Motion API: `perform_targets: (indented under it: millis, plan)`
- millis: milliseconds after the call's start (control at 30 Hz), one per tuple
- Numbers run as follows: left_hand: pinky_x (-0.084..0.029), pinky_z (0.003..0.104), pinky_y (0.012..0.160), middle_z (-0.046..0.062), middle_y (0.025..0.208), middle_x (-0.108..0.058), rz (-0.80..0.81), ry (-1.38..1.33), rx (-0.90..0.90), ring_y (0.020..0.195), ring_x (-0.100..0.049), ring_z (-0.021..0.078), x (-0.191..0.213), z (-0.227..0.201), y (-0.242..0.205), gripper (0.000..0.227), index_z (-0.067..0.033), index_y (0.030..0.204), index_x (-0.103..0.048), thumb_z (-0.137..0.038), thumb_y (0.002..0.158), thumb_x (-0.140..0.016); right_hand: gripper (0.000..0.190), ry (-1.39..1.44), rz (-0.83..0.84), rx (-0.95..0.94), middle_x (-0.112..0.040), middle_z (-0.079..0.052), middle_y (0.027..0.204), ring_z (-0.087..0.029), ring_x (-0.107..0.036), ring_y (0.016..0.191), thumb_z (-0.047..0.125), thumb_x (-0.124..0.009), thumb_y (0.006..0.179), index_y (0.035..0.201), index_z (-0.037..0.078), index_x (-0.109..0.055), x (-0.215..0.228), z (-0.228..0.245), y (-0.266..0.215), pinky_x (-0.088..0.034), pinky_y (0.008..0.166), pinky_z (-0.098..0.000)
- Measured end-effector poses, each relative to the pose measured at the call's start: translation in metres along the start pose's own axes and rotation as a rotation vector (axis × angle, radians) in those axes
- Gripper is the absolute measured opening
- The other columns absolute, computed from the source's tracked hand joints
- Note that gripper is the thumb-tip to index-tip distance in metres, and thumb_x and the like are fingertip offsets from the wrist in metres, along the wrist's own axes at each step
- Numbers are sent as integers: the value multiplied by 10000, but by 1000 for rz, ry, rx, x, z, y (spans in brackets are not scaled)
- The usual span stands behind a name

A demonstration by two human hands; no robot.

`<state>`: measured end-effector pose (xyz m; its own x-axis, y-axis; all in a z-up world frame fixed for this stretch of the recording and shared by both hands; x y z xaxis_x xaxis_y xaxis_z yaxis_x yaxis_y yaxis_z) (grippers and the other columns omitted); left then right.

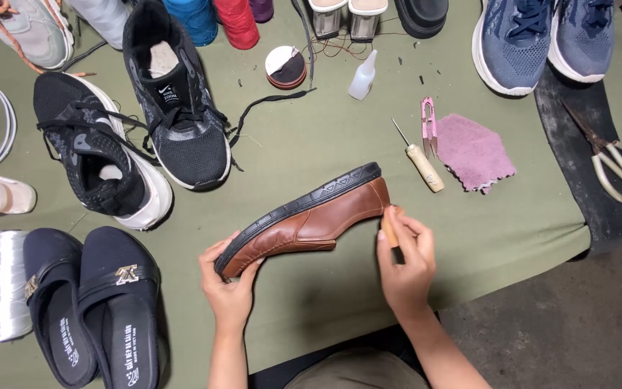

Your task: The person polishes a brown leather loafer using a sponge. They rub the sponge along the sole edge, heel, and upper surface of the shoe. Periodically, the person dips the sponge into a small container of polish to reload it before continuing to apply the product to the shoe.

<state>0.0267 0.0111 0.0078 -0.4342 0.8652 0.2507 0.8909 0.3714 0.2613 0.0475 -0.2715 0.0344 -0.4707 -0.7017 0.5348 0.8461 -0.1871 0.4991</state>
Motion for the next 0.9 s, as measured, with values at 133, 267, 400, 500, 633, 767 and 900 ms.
perform_targets:
  millis: [133,267,400,500,633,767,900]
  plan:
    - [-521,384,1095,191,1258,-654,9,-11,-28,1209,-646,279,0,-1,1,516,-67,1231,-512,-38,823,-826,328,-35,6,-37,-610,-189,1202,-281,-657,1109,-12,-635,1002,1328,-14,-669,0,-13,-3,-566,971,-364]
    - [-516,378,1088,186,1262,-653,7,3,-17,1201,-645,276,0,1,0,518,-62,1237,-514,-51,823,-826,355,-15,-5,-16,-597,-181,1184,-305,-659,1107,-25,-625,1005,1359,-1,-647,-1,-5,-1,-569,931,-370]
    - [-508,383,1107,200,1271,-653,12,-18,-13,1226,-641,284,0,2,-1,514,-73,1235,-510,-49,827,-821,368,-62,-14,-31,-606,-165,1180,-258,-645,1058,-13,-626,1007,1370,29,-660,0,-16,-4,-543,945,-350]
    - [-516,364,1086,177,1258,-657,7,-18,-5,1198,-654,268,0,-2,1,515,-67,1234,-527,-53,819,-832,359,-61,-49,-40,-609,-166,1169,-260,-646,1032,-16,-640,1007,1364,7,-661,0,-18,-1,-534,926,-356]
    - [-523,367,1079,187,1263,-662,2,-2,-4,1199,-659,275,1,-3,0,514,-59,1233,-523,-63,820,-830,380,15,-9,30,-573,-192,1192,-318,-663,1138,-45,-633,1003,1382,-10,-618,-4,-10,-7,-581,923,-370]
    - [-521,365,1081,178,1260,-659,5,-6,-15,1198,-655,273,0,-2,0,521,-61,1242,-523,-51,819,-826,383,-24,-40,-40,-593,-155,1190,-237,-641,1002,-21,-633,999,1377,38,-650,-3,-22,-3,-544,931,-347]
    - [-515,362,1084,183,1263,-653,2,-11,7,1196,-651,275,0,-6,-1,512,-40,1240,-527,-49,819,-819,391,59,14,38,-578,-193,1198,-348,-659,1208,-54,-616,999,1386,0,-613,-2,0,-1,-583,944,-379]
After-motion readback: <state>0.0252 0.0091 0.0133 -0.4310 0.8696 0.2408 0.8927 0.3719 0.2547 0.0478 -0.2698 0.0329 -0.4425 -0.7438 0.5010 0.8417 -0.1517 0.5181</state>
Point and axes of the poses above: each hand's wrist, its own y-axis towards the middle knuckle, its own x-axis out of the back of the hand, z = x × y, the point moved 3 cm from there along y, towards the middle knuckle
